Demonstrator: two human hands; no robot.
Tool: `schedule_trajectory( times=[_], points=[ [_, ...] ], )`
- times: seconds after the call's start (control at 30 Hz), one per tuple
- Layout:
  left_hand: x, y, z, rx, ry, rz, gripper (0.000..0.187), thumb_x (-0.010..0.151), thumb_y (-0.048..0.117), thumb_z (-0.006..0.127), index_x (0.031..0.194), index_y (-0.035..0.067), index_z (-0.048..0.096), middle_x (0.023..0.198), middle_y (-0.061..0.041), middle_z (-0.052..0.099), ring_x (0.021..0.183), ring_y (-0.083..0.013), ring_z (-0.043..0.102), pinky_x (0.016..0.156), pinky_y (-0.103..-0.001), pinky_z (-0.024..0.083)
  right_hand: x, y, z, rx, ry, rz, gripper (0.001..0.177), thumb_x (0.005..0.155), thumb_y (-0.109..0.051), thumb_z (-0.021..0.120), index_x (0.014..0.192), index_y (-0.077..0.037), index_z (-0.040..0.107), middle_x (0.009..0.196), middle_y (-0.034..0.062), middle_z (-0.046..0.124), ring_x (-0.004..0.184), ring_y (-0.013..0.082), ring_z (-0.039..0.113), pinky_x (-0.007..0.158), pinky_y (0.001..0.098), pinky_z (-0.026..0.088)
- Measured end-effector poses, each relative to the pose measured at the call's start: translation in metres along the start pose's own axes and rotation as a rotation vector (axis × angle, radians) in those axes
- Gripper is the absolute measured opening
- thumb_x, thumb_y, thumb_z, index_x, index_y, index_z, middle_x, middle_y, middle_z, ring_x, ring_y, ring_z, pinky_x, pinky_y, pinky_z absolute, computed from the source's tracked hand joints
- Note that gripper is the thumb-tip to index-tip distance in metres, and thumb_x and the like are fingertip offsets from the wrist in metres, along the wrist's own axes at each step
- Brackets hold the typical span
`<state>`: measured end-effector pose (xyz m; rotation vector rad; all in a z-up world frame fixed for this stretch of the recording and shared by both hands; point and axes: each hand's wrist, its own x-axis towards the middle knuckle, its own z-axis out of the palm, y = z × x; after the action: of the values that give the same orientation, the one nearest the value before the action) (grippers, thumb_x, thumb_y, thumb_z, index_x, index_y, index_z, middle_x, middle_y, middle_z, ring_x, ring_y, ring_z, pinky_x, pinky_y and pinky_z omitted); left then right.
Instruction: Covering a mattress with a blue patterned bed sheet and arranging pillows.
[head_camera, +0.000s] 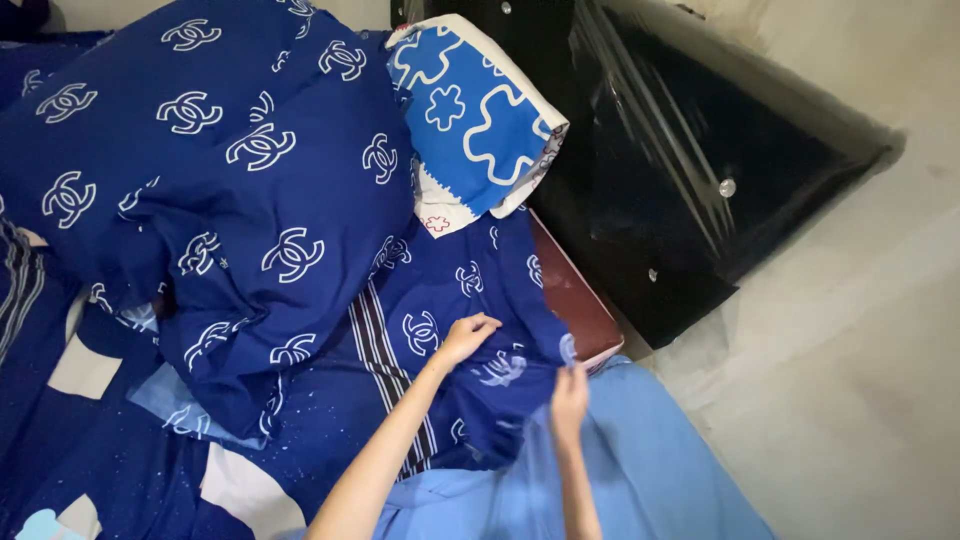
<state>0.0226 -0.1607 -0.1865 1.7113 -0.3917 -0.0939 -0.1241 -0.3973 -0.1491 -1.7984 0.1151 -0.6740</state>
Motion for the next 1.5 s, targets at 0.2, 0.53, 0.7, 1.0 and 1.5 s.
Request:
schedule_trajectory(
  times=[0.2, 0.53, 0.7, 1.0, 1.5],
  points=[
    [-0.044, 0.106, -0.004, 0.597, -0.221, -0.032, 0.059, 0.087, 0.049, 0.064, 0.141, 0.025, 0.059, 0.159, 0.008, 0.042, 0.154, -0.0265, 0.017, 0.119, -0.062, -0.001, 0.068, -0.028, -0.038, 0.814, 0.005, 0.126, 0.037, 0.120, -0.023, 0.053, 0.134, 0.009, 0.040, 0.134, 0.0117, 0.055, 0.130, 0.0241, 0.051, 0.116, 0.0404, 0.040],
    [-0.083, 0.123, 0.016, 0.962, 0.036, 0.340, 0.067, 0.096, 0.050, 0.058, 0.152, 0.014, 0.051, 0.164, 0.000, 0.038, 0.154, -0.0304, 0.017, 0.118, -0.068, 0.005, 0.057, -0.071, 0.010, 0.620, -0.250, 0.368, 0.058, 0.110, -0.044, 0.042, 0.155, -0.008, 0.038, 0.164, 0.0011, 0.038, 0.147, 0.0075, 0.037, 0.120, 0.0262, 0.023],
    [-0.092, 0.154, 0.015, 1.216, -0.127, 0.159, 0.065, 0.077, 0.027, 0.071, 0.136, 0.002, 0.060, 0.144, -0.012, 0.054, 0.157, -0.0344, 0.012, 0.122, -0.065, 0.005, 0.029, -0.055, 0.047, 0.034, -0.655, 0.179, 0.054, 0.102, -0.038, 0.051, 0.135, 0.002, 0.061, 0.133, 0.0149, 0.066, 0.124, 0.0195, 0.060, 0.108, 0.0331, 0.044],
    [-0.078, 0.061, 0.021, 1.077, 0.061, 0.420, 0.067, 0.090, 0.013, 0.062, 0.154, 0.007, 0.043, 0.160, -0.015, 0.043, 0.155, -0.0335, 0.015, 0.125, -0.064, 0.002, 0.003, -0.136, 0.055, 0.118, -0.679, 0.349, 0.063, 0.107, -0.046, 0.050, 0.150, -0.001, 0.043, 0.154, 0.0054, 0.046, 0.141, 0.0130, 0.040, 0.115, 0.0292, 0.027],
    [-0.078, 0.093, 0.029, 1.777, -0.174, 0.159, 0.068, 0.099, 0.039, 0.042, 0.159, 0.009, 0.032, 0.165, -0.012, 0.032, 0.151, -0.0332, 0.024, 0.117, -0.072, 0.005, -0.009, -0.007, 0.058, 0.420, -0.489, 0.547, 0.061, 0.116, -0.047, 0.034, 0.142, 0.002, 0.059, 0.095, 0.0094, 0.031, 0.081, 0.0276, 0.029, 0.073, 0.0495, 0.025]
  ],
)
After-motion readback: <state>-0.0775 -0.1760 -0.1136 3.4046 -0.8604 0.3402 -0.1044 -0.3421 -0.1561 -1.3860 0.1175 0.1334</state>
